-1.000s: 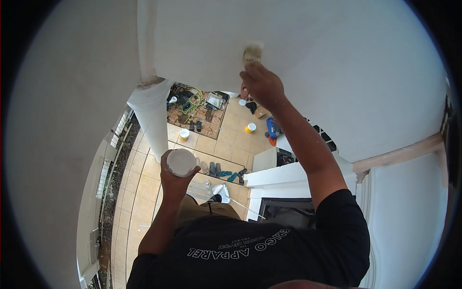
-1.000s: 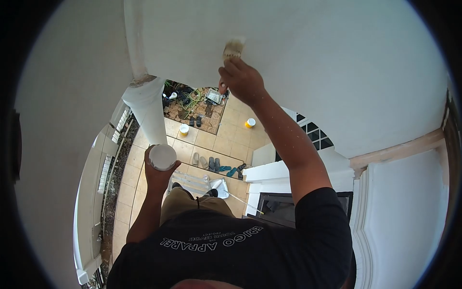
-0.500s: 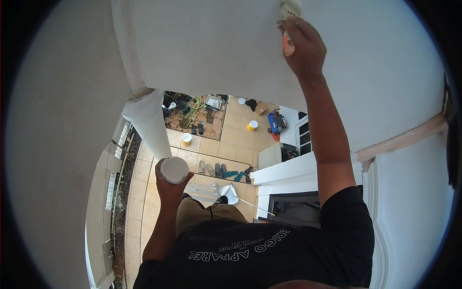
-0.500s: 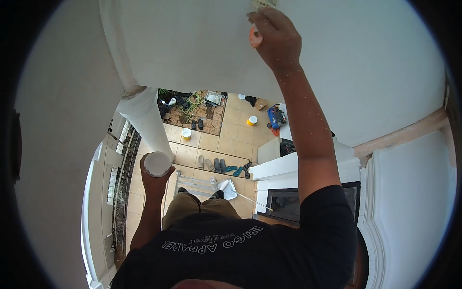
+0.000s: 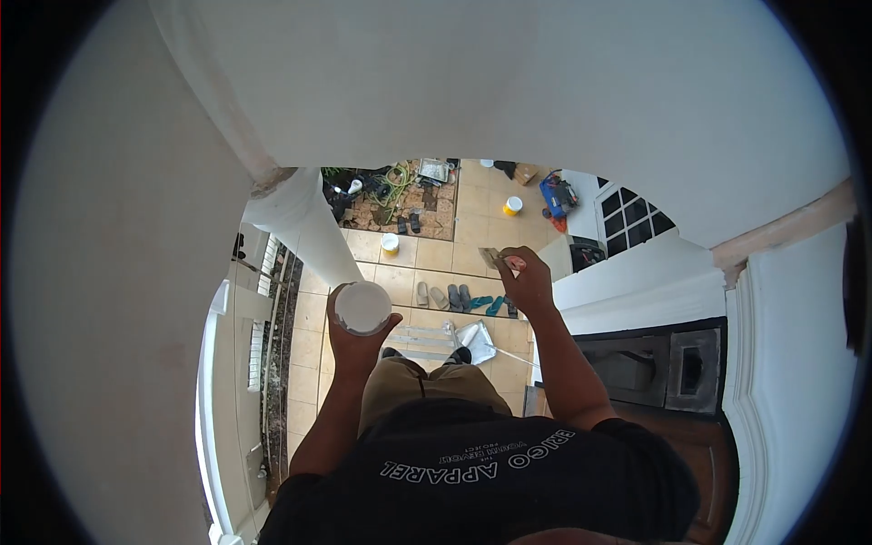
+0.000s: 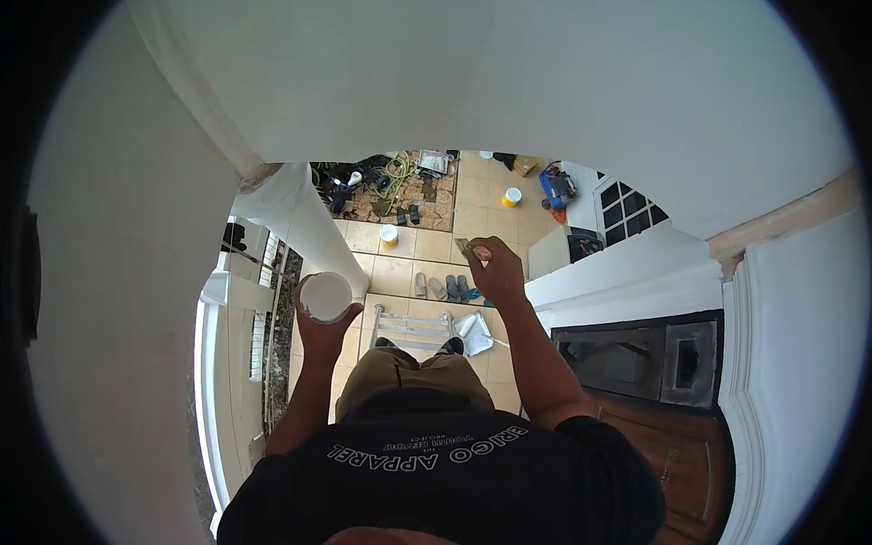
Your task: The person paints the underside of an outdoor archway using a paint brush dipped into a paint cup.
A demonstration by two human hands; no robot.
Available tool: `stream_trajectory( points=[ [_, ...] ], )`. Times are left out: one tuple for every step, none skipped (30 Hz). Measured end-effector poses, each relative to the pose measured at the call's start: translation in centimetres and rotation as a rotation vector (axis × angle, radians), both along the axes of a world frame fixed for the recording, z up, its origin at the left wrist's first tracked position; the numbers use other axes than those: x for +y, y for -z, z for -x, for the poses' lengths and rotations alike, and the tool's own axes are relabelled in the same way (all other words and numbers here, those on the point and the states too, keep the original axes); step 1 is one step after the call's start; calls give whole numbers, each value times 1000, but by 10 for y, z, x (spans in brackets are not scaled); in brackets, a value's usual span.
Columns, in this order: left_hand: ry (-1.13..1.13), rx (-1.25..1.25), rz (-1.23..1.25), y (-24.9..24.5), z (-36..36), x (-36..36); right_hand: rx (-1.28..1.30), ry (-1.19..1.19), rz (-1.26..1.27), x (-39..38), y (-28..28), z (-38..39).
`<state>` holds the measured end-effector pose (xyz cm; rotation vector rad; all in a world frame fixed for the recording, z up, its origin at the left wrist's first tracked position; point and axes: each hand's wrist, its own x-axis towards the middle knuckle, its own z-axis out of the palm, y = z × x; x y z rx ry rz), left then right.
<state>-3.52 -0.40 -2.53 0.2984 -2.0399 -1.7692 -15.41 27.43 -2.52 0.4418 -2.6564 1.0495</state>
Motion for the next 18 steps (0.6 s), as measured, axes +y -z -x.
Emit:
stream_trajectory(
  points=[
    [44, -5, -1, -1, 6, 7, -23, 55, 101, 7, -3, -9],
    [94, 4, -28, -3, 11, 16, 32, 66, 101, 16, -6, -17],
    [136, -6, -36, -7, 15, 24, 51, 71, 136, 22, -12, -25],
    [174, -14, -45, -11, 19, 34, 73, 75, 169, 29, -18, -32],
    [202, -13, -35, -12, 23, 43, 86, 96, 152, 36, -23, -38],
    [231, -14, -26, -12, 25, 51, 97, 117, 134, 44, -27, -44],
    [264, -11, -42, -13, 28, 59, 127, 128, 133, 51, -29, -50],
    [296, -27, -91, -16, 30, 66, 129, 167, 161, 55, -32, -57],
    [319, -40, -65, -13, 32, 72, 144, 191, 207, 59, -33, -62],
    [341, -51, -41, -10, 35, 76, 162, 213, 251, 62, -36, -67],
    [352, -63, -38, -9, 37, 80, 121, 275, 262, 64, -40, -73],
    [389, -79, -30, -9, 39, 83, 112, 284, 262, 65, -41, -79],
    [424, -93, -24, -9, 41, 86, 114, 297, 345, 66, -42, -82],
    [426, -99, -27, -11, 41, 89, 116, 307, 428, 67, -42, -84],
    [413, -111, -9, -13, 41, 90, 107, 277, 530, 67, -40, -84],
    [396, -121, 9, -14, 42, 91, 103, 273, 529, 67, -41, -83],
    [387, -121, 8, -13, 44, 91, 102, 254, 619, 67, -44, -79],
    [376, -75, -7, -11, 46, 90, 97, 232, 707, 66, -49, -75]
  ],
)
